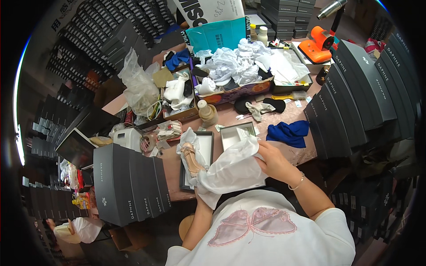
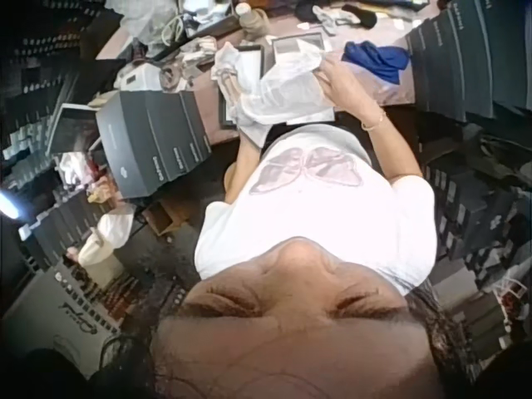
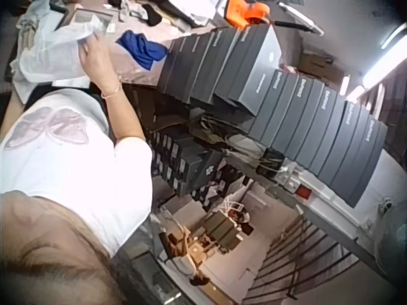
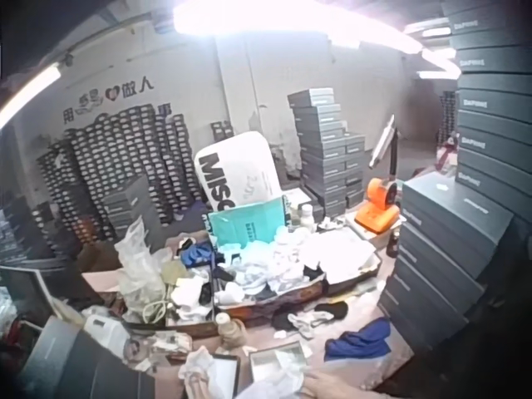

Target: Packing shoes into boxes with tissue paper.

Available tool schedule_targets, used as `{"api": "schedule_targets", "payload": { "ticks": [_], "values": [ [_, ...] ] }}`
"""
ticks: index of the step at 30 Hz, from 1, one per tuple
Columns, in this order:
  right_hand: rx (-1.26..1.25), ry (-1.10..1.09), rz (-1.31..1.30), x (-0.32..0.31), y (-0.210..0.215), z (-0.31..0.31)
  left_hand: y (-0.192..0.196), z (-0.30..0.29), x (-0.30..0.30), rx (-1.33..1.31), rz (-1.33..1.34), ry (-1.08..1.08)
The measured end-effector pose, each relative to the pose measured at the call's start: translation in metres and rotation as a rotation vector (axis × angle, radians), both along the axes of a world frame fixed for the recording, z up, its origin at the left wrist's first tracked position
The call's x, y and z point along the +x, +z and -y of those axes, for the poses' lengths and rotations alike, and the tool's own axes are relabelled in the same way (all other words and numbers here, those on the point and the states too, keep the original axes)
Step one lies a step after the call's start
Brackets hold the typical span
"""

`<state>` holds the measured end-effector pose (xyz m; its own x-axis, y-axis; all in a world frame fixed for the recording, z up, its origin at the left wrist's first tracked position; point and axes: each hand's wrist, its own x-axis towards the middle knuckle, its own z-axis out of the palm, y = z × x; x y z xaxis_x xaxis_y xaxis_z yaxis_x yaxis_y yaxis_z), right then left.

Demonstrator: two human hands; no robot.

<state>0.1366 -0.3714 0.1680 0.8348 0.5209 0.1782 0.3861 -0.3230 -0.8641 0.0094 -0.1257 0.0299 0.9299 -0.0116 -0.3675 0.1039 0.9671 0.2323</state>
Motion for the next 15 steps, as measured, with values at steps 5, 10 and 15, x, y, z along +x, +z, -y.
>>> {"api": "schedule_targets", "payload": {
  "ticks": [5, 10, 15],
  "values": [
    [-0.055, 0.061, -0.180, 0.002, -0.041, 0.008, -0.008, -0.020, -0.011, -0.056, -0.026, -0.114],
    [-0.062, 0.120, -0.378, -0.024, -0.085, 0.024, -0.005, -0.009, -0.011, -0.193, -0.174, 0.090],
    [-0.058, 0.006, -0.498, -0.035, -0.070, 0.027, -0.040, 0.009, -0.017, 0.723, -0.095, 0.016]
  ]
}}
